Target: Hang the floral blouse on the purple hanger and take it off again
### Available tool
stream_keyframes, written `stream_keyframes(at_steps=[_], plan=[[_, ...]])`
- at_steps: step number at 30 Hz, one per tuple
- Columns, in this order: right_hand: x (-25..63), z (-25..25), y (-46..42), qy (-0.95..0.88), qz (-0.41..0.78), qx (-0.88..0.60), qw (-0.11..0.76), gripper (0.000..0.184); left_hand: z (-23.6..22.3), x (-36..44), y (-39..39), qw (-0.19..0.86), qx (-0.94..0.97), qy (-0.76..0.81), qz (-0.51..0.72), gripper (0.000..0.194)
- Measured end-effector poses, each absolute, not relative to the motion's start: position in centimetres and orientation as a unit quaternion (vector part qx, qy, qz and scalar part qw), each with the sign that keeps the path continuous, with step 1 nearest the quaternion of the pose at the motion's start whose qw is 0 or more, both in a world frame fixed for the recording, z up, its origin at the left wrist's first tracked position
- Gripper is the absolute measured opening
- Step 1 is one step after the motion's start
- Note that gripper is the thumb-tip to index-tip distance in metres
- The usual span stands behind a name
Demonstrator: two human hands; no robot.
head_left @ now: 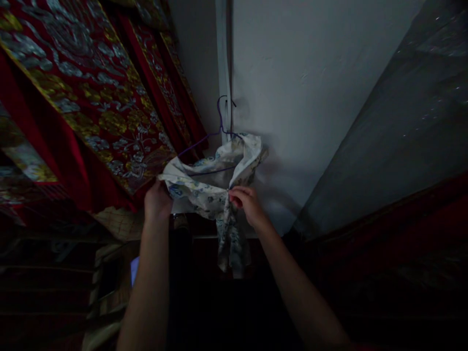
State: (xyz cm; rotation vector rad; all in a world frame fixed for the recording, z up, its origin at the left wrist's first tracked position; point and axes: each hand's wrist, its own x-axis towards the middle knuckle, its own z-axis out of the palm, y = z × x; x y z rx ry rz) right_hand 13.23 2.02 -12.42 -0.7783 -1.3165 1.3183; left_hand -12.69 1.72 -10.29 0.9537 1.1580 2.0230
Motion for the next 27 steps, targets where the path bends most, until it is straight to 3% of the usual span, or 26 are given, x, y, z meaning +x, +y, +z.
stream_keyframes(at_steps=[4,8,11,15,20,24,27], plan=[[12.9,-15.0,-1.1,-0.412,0.614,-0.315,0.595,0.030,-18.4,-8.7,-2.2,0.326,0.334,0.471,0.748,0.039],[15.3,-16.9,-2.2,-0.354,0.593,-0.368,0.623,0.032,-21.1,-6.2,-3.5,0.340,0.384,0.494,0.702,0.037],[17.8,-17.6,-2.1,-0.385,0.569,-0.420,0.593,0.032,-21.0,-5.7,-3.5,0.353,0.415,0.498,0.675,0.031],[19.3,-19.0,-2.3,-0.438,0.567,-0.472,0.514,0.032,-20.2,-3.9,-4.2,0.364,0.398,0.473,0.696,0.039],[18.7,-20.6,-2.6,-0.500,0.570,-0.506,0.412,0.037,-17.4,-0.6,-6.0,0.446,0.370,0.374,0.724,0.036],[17.1,-20.1,-2.8,-0.548,0.520,-0.471,0.457,0.051,-15.4,1.4,-7.4,0.480,0.399,0.342,0.703,0.028],[15.7,-18.7,-3.6,-0.592,0.526,-0.385,0.475,0.065,-14.1,2.2,-8.4,0.437,0.453,0.367,0.685,0.026]])
